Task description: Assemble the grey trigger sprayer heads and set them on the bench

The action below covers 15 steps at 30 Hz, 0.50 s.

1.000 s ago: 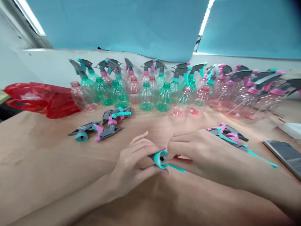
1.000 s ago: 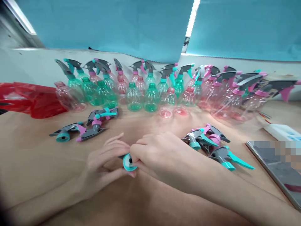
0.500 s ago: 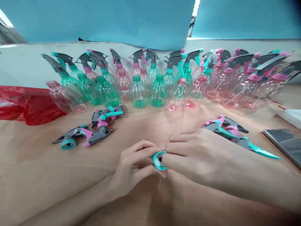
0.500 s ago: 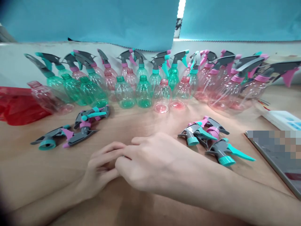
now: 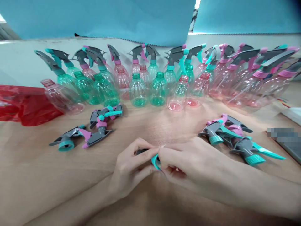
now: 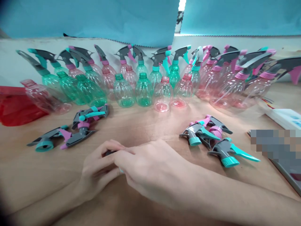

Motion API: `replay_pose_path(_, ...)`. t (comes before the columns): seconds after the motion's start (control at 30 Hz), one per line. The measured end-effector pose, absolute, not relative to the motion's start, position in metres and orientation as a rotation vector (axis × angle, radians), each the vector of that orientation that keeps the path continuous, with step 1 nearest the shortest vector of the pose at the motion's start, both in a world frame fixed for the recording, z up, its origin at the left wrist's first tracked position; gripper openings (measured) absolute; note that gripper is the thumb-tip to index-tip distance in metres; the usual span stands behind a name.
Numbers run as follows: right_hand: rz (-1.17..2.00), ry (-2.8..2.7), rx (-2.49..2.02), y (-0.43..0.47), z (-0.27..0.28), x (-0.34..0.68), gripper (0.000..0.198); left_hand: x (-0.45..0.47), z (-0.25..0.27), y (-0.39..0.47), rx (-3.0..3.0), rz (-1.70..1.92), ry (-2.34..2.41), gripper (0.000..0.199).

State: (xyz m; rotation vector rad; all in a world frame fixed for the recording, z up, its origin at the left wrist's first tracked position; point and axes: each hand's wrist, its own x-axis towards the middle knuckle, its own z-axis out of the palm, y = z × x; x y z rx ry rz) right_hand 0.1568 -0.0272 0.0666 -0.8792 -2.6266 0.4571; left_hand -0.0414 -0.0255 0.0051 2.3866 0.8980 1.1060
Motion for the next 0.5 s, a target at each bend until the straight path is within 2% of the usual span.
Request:
replay_pose_path(0.2,0.548,-2.497,-0.964,-0.026,0.063,0.159,0.011,-0.044,0.005,-0.023,2.468,1.197,0.817,0.026)
replay_pose_path(0.4,1.156,-2.131,-0.918,-0.029,0.048,0.153,0.018,-0.047,0.002,-0.026,2.512,1.169,0.716,0.026)
replay_pose_path(0.5,1.154,-2.053,-0.91,-0.031,0.045,0.149,0.021,-0.046,0.004,-0.026,2.533,1.156,0.707,0.027)
